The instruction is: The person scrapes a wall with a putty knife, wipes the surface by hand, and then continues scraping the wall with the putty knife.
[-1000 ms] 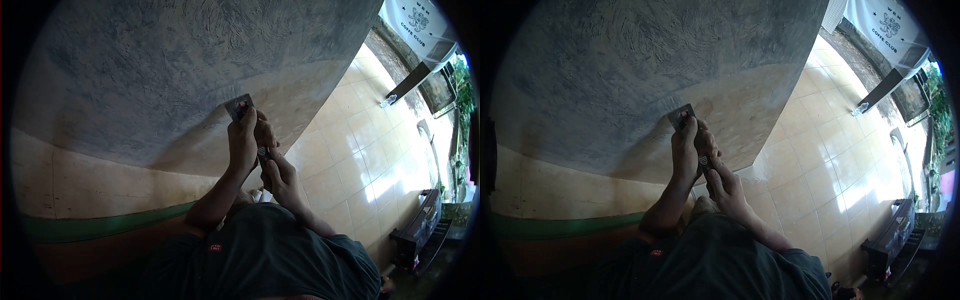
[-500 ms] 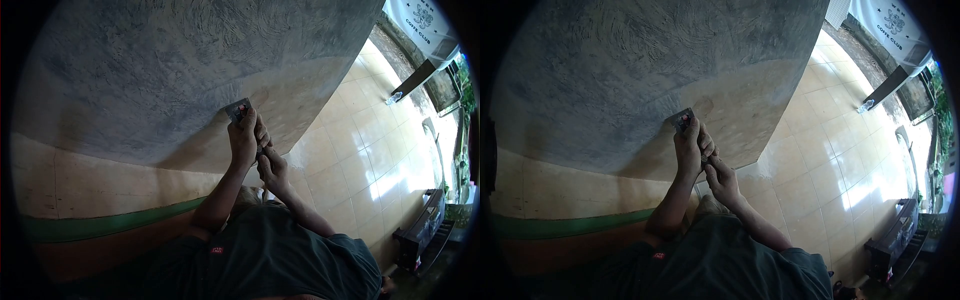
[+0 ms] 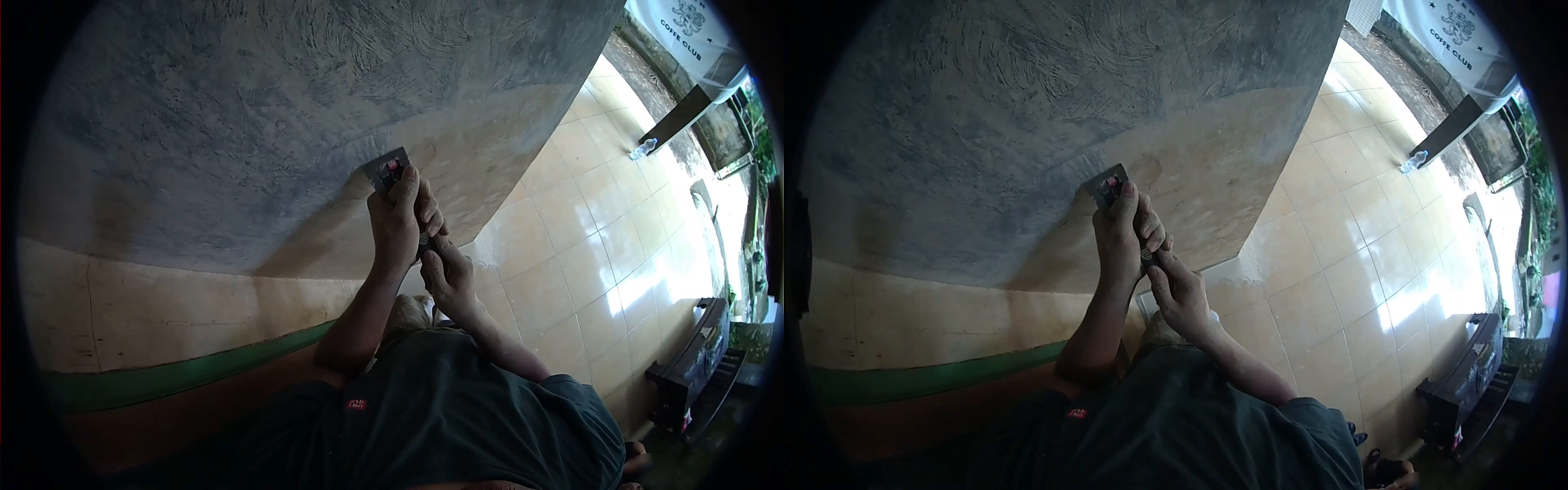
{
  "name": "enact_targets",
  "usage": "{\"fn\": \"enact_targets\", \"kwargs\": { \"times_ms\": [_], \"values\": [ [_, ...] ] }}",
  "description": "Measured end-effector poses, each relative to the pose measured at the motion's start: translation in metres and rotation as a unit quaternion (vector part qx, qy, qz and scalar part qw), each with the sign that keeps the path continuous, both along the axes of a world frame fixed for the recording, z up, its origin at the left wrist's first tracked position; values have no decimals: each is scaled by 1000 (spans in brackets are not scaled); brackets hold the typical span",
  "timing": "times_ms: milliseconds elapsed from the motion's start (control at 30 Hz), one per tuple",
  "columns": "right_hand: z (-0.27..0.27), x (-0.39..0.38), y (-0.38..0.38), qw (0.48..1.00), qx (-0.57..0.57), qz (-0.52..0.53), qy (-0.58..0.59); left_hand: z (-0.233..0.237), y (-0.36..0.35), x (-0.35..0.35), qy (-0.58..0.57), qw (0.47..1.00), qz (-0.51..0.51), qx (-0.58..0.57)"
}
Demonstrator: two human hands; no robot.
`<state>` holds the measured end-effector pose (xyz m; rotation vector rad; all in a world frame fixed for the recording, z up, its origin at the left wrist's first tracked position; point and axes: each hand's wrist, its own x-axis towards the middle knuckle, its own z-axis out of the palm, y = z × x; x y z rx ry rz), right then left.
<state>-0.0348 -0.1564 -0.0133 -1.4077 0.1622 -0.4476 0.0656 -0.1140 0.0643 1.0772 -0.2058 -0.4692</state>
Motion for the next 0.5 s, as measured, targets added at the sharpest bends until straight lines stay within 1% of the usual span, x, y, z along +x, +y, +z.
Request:
{"fn": "enact_targets", "kwargs": {
  "times_ms": [67, 200, 300, 333, 400, 433, 500],
  "values": [
    [2, -3, 6, 1000, -15, -26, 2, -6, 4, -3, 36, 999, 12, 3],
    [12, 6, -1, 1000, 6, -13, 18, 6, -3, 5, -11, 1000, 8, 4],
    [20, 0, -4, 999, 13, 1, 51, 15, -2, 1, 5, 1000, 2, -7],
    [24, -5, -2, 998, 28, 5, 50, 11, 1, -1, 3, 1000, 1, -6],
    [20, -12, 2, 999, 15, 4, 42, 2, 7, -5, 56, 998, 7, 0],
    [19, -10, 2, 999, 4, 3, 38, 3, 4, 0, 50, 999, 7, -4],
    [23, -4, -1, 999, 21, 4, 33, 6, 3, 0, 9, 1000, 2, 17]
  ]
}}
